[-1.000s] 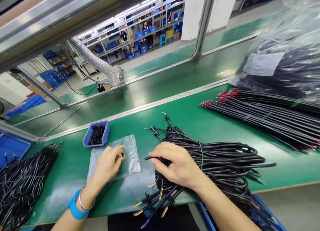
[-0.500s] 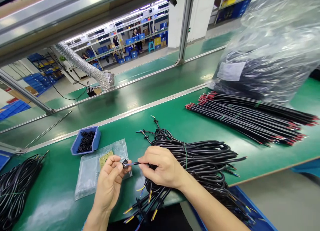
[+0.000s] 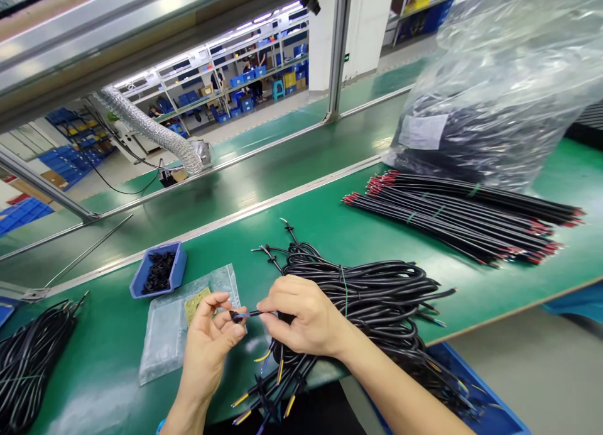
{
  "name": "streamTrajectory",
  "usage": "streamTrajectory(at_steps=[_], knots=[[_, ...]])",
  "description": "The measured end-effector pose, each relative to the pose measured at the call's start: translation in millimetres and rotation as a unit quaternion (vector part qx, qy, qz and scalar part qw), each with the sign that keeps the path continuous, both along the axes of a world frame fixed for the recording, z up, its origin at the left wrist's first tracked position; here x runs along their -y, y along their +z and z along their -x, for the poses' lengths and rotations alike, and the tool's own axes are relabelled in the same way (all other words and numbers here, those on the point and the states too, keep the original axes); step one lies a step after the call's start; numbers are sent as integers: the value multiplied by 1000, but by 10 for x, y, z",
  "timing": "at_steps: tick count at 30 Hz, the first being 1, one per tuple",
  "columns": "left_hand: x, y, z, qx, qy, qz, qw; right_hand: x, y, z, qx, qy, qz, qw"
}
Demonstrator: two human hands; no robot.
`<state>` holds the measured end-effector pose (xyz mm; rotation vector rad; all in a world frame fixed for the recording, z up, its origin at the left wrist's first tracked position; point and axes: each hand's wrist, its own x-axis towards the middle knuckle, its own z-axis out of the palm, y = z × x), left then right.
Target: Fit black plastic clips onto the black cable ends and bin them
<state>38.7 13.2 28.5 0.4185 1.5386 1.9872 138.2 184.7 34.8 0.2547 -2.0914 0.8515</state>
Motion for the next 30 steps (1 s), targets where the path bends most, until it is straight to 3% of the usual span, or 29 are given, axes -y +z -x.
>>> streamTrajectory(at_steps=[6,11,16,23,30], knots=[[-25,3,25,-43,9,-1,999,-3,-10,-1,5,9,4,1000],[-59,15,-38,-42,-26,1,999,-12,-18,2,26,6,-8,1000],[-161,8,-46,-10,10,14,1000,-18,-30,-30,44,-57,-32,997],[-224,-34,-6,-158,25,50,986,-32,-54,-17,81,-49,-61,994],[-285,29,-49,-313,-2,99,945,-38,-84,-4,112,-32,-95,989]])
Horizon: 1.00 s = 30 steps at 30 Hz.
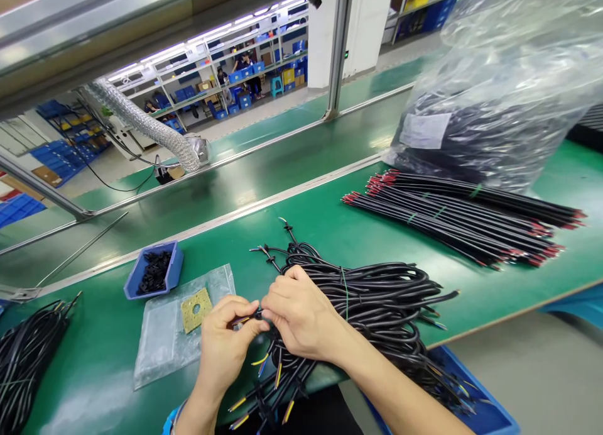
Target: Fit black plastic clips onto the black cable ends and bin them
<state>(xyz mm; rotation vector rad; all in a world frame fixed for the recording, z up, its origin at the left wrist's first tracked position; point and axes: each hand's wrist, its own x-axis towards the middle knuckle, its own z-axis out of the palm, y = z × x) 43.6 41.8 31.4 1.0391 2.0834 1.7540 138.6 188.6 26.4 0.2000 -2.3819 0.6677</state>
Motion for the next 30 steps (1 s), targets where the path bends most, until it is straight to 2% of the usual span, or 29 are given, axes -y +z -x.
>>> streamTrajectory(at_steps=[9,17,22,25,27,30], knots=[[-45,-42,19,55,20,5,998,36,31,-16,61,-37,10,997],[-72,-108,-46,7,12,-4,1000,-1,29,-3,79,-10,9,997],[-28,-172,-29,25,4,11,1000,26,42,-2,86,-19,2,996],[30,-184,-30,51,-29,17,998,25,91,-68,89,-20,2,996],[79,-178,-59,62,-75,23,995,-20,135,-151,104,-25,4,994],[157,-141,-129,64,-156,49,984,-148,183,-294,90,-73,-2,993]])
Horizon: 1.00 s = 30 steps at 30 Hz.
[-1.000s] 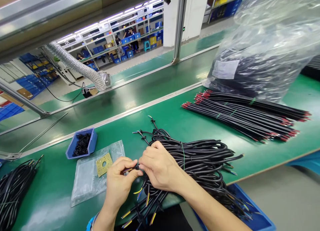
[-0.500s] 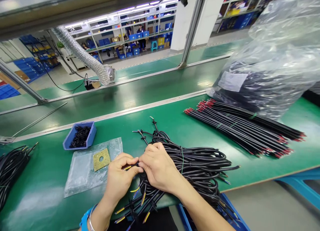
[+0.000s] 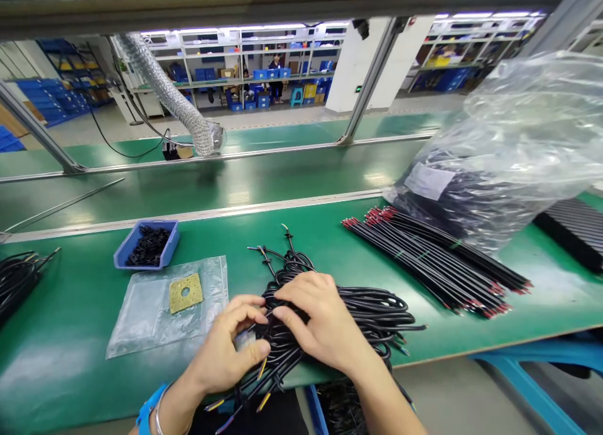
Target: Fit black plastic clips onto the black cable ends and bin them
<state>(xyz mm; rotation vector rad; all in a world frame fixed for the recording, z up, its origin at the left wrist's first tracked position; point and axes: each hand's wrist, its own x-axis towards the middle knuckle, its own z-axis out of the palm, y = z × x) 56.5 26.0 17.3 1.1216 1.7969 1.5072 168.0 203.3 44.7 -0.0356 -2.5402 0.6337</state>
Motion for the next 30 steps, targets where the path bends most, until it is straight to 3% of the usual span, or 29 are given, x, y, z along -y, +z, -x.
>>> streamTrajectory(at_steps=[4,9,12,15,18,25,30], knots=[[92,102,-37,-14,-72,8,997,-126,0,-110,21,-34,-29,999],[155,167,-11,-12,-149,7,989,-72,16,-47,74,-44,-39,996],[164,143,-22,-12,-178,6,984,-18,76,112,114,-70,-89,987],[173,114,-37,-20,-179,13,984,10,127,362,201,-82,-181,959],[185,98,-37,-30,-182,22,983,12,112,642,250,-87,-223,938],[177,84,-23,-37,-197,-1,980,-14,-34,976,276,-99,-194,936],[176,91,-33,-46,-190,5,981,-267,132,925,288,-84,-100,949]])
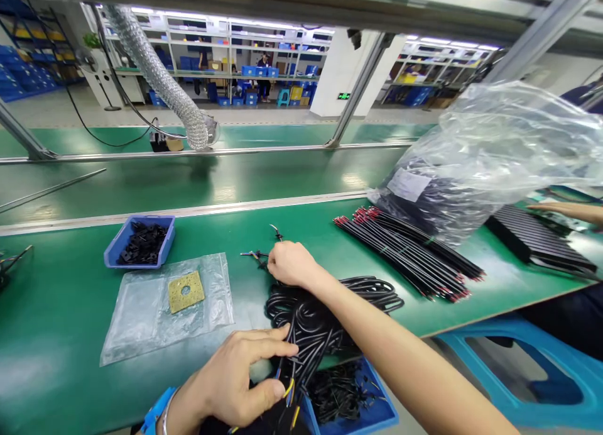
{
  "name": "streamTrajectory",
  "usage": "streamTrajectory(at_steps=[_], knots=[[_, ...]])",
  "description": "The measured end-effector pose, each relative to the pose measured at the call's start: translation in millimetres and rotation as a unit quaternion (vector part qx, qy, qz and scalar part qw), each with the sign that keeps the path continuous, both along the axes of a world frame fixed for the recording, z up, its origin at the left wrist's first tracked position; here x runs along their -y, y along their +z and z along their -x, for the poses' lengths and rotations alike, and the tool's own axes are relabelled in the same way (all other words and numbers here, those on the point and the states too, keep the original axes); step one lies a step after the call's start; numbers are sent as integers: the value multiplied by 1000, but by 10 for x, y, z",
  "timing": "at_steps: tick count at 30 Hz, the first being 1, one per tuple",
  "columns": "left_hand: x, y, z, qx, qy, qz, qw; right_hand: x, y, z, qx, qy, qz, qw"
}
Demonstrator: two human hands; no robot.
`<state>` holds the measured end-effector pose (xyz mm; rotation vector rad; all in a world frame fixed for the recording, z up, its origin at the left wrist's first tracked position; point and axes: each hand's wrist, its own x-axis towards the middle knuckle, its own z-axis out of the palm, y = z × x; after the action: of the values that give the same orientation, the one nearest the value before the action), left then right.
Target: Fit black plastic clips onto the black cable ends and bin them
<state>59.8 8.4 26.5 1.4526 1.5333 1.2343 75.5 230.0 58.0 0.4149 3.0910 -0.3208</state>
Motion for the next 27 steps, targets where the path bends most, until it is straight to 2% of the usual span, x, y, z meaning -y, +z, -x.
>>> streamTrajectory(at_steps=[4,6,8,10,12,15,19,22,24,25,27], knots=[[3,-10,-11,-8,18,-1,1000,-396,246,-347,2,29,87,996],[0,-14,-10,-15,27,-5,1000,-528,279,-617,34,42,109,993],[-6,-12,-5,-19,33,-10,999,-564,226,-883,96,50,118,987],[-10,-1,1,-17,30,-23,999,-511,128,-1092,123,38,93,987],[-10,12,5,-11,24,-38,999,-415,39,-1226,122,24,75,989],[-3,2,14,8,44,-33,998,-294,-28,-1338,93,7,90,992],[-49,-106,56,121,118,21,985,-254,-63,-1503,-4,-35,116,993],[-145,-176,113,266,186,44,945,-279,-89,-1675,-89,-53,126,987],[-178,-189,141,340,216,33,915,-308,-97,-1786,-137,-62,130,980],[-166,-194,143,350,234,17,907,-327,-96,-1834,-152,-70,133,977],[-69,-231,111,307,301,-39,902,-370,-80,-1907,-162,-89,151,971]])
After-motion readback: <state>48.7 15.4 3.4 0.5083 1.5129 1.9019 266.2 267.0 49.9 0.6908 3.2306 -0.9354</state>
